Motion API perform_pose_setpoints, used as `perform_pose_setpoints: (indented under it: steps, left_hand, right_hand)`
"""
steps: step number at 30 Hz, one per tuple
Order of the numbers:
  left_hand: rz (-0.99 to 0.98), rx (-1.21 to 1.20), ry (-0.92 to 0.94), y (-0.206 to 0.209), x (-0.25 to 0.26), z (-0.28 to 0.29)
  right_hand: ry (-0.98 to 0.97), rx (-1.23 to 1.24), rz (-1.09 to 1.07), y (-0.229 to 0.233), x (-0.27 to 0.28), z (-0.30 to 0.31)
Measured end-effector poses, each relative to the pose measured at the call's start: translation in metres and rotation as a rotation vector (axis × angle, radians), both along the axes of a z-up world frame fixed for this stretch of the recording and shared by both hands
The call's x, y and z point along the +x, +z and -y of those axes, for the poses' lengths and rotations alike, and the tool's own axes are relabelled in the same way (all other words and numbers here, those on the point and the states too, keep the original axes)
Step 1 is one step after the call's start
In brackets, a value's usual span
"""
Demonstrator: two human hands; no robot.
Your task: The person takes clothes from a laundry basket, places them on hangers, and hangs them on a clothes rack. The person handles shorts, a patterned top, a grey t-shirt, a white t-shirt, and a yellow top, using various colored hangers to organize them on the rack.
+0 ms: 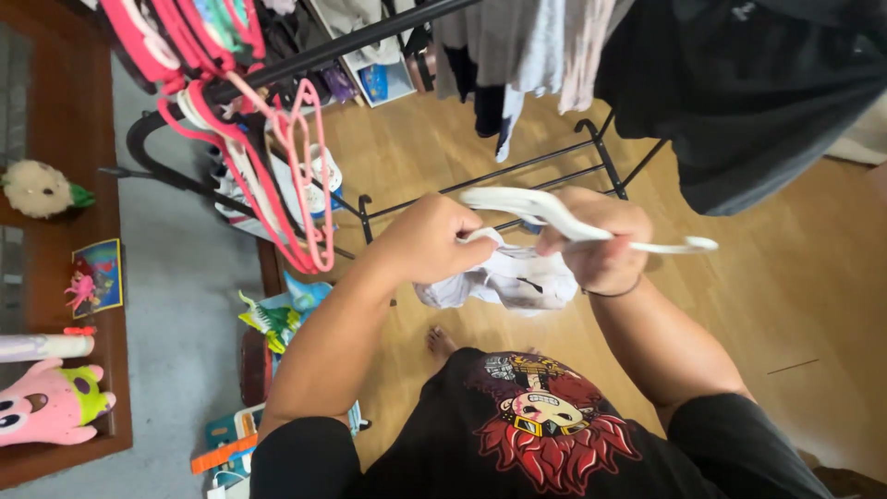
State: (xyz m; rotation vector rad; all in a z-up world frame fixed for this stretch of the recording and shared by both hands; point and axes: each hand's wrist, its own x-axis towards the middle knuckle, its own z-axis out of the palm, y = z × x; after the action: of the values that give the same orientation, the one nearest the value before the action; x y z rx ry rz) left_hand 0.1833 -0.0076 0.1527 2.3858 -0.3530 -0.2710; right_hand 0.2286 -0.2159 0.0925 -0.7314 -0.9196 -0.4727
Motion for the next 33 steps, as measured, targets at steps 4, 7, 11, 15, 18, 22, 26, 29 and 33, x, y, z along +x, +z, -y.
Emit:
perform_pose_setpoints:
  steps: [4,7,11,15,18,22,26,29,33]
  left_hand:
    - [0.308,-0.117,-0.046,0.033,0.000,0.032]
    - [0.306,-0.209,-0.005,0.032,-0.002,0.033]
    - [0.107,-0.223,0.093,0.016,0.003,0.025]
    - [0.064,-0.258,0.189,0.006,0.010,0.017]
    - [0.057,-0.231,0.177,0.009,0.008,0.018]
    - [0.134,-0.073,0.133,0.017,0.007,0.025]
    - [0.171,0.212,-0.017,0.036,-0.001,0.039]
    - [0.052,0.348,-0.051,0.026,0.000,0.045]
    - [0.057,0.404,-0.083,0.010,-0.002,0.039]
  right_hand:
    - [0.074,-0.210,0.024,-0.034,0.012,0.025]
    - [0.047,-0.313,0.028,-0.055,0.009,0.046]
    - [-0.035,-0.424,0.042,-0.070,-0.002,0.080]
    - [-0.074,-0.456,0.053,-0.068,-0.005,0.102]
    - [-0.065,-0.552,0.076,-0.069,-0.009,0.112]
    - [-0.083,-0.774,0.097,-0.048,-0.011,0.116]
    - [-0.167,-1.035,0.261,-0.014,-0.014,0.107]
    - [-0.017,-1.027,0.208,-0.003,-0.011,0.092]
    - [0.032,-1.081,0.097,0.018,-0.002,0.091]
